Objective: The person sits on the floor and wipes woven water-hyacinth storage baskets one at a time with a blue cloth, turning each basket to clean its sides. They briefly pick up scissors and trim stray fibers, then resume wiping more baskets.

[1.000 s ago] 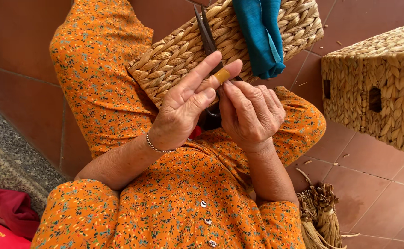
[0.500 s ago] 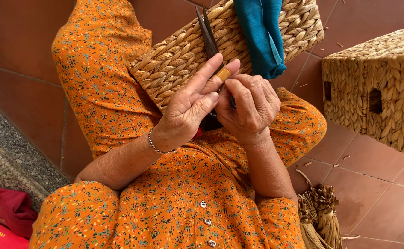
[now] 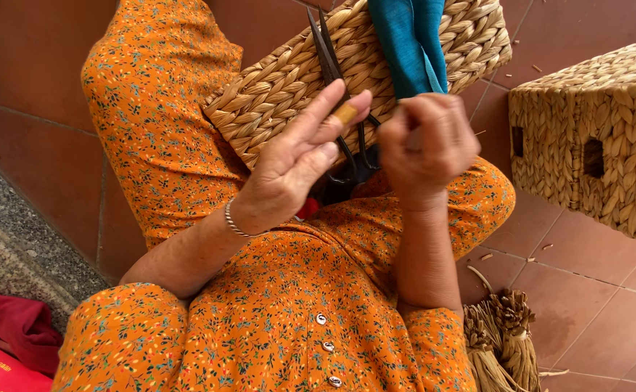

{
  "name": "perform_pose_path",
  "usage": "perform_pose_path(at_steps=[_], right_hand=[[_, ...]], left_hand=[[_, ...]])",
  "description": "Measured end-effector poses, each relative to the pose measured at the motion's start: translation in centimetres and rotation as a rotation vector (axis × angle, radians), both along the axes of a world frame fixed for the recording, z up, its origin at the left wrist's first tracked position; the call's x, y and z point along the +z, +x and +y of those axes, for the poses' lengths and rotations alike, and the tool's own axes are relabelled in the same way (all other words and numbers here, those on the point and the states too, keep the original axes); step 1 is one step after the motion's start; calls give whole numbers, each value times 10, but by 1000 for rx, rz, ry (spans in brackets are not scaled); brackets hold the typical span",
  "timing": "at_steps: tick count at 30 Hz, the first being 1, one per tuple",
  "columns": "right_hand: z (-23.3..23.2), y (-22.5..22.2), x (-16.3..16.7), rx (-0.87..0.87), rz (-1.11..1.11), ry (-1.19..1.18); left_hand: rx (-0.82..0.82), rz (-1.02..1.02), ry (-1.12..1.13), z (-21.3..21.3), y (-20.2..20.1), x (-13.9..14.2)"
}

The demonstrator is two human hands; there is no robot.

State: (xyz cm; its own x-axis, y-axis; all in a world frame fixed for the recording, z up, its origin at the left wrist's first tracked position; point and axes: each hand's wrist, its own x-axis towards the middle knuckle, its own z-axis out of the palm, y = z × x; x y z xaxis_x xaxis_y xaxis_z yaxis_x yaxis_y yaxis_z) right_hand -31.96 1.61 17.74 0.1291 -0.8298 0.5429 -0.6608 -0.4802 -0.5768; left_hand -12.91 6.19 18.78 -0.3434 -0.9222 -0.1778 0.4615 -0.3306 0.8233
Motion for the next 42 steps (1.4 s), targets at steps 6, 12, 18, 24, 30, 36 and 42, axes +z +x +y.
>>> perform_pose_path(at_steps=[6,12,18,24,30,36,42], right_hand=[[-7,-18,-17,-25,-82,172],[18,2,-39,121,93,275],[53,3,-48,48,380,322],[70,3,-67,64,491,355],[62,6,-78,105,407,477],[65,-3,-50,12,238,613],[88,-58,-35,-59,-296,402]], left_hand=[[89,447,225,-4,12,-15],[199,388,202,-17,17,-45],[236,458,297,-28,32,-67],[216,567,292,-31,39,-72],[227,-653,-472,-23,34,-71],[106,-1450,-1048,-20,44,-76],[81,-1566,-1051,-27,50,-101]])
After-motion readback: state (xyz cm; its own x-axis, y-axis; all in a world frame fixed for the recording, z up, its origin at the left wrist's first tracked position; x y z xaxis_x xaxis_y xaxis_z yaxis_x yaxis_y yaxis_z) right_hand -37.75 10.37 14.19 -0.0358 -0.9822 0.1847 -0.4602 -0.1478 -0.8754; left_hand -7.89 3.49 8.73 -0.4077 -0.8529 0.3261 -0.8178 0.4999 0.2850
